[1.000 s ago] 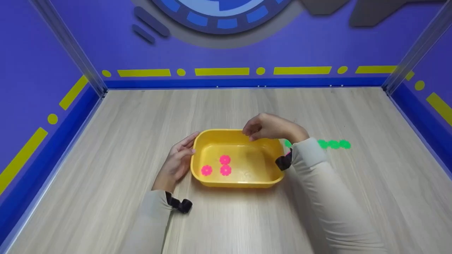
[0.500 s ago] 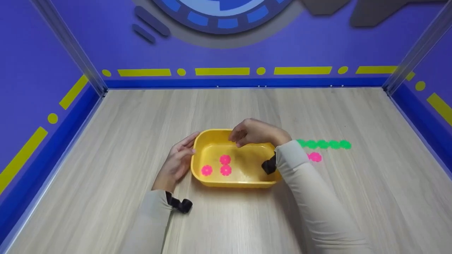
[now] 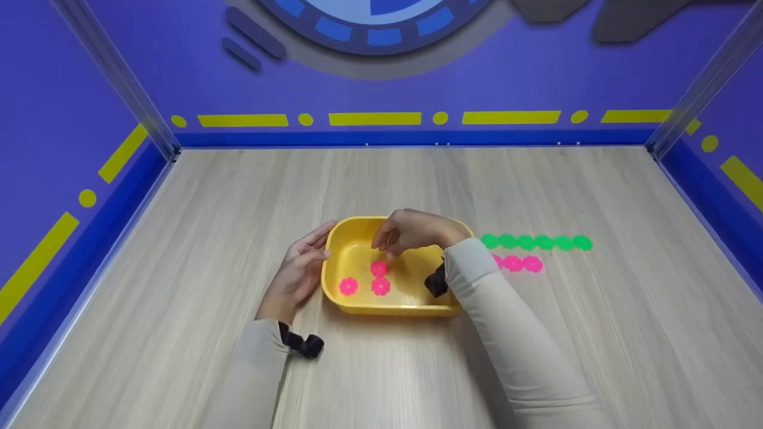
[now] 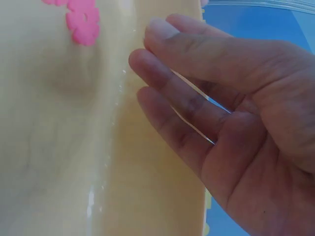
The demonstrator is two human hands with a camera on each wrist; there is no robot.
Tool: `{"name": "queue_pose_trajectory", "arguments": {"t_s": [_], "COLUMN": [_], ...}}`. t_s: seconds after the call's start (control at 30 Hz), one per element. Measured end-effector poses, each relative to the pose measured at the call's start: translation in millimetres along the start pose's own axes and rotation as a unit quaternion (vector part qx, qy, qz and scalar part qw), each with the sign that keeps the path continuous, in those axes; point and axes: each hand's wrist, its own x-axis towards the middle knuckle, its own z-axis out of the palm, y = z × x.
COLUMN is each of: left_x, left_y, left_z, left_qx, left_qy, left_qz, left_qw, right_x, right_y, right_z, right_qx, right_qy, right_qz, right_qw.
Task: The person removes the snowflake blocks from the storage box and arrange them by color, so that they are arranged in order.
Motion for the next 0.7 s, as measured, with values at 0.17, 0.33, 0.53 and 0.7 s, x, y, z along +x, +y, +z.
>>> {"name": "queue_pose_trajectory", "arguments": {"t_s": [0.17, 0.33, 0.53, 0.7], "left_x": [-0.1, -0.1, -0.2, 0.5], "left_y": [0.7, 1.4, 1.6, 0.6], "left_z": [0.0, 1.1, 1.1, 0.2], "left_qx": [-0.003, -0.004, -0.007, -0.004], "left_qy": [0.000, 0.003, 0.006, 0.008], "left_qz": [0.001, 0.000, -0.004, -0.005], "left_qw": [1.0000, 1.0000, 0.9999, 0.9999], "right_x": [7, 12, 17, 19], "right_y": [-2, -4, -8, -10], "right_z": [5, 11, 17, 22], "right_qx": [-0.030, -0.045, -0.075, -0.078], "right_qy": [-0.025, -0.044, -0.052, -0.052], "right_qz": [0.011, 0.030, 0.049, 0.059], "right_qw": [0.999, 0.998, 0.995, 0.994]}}
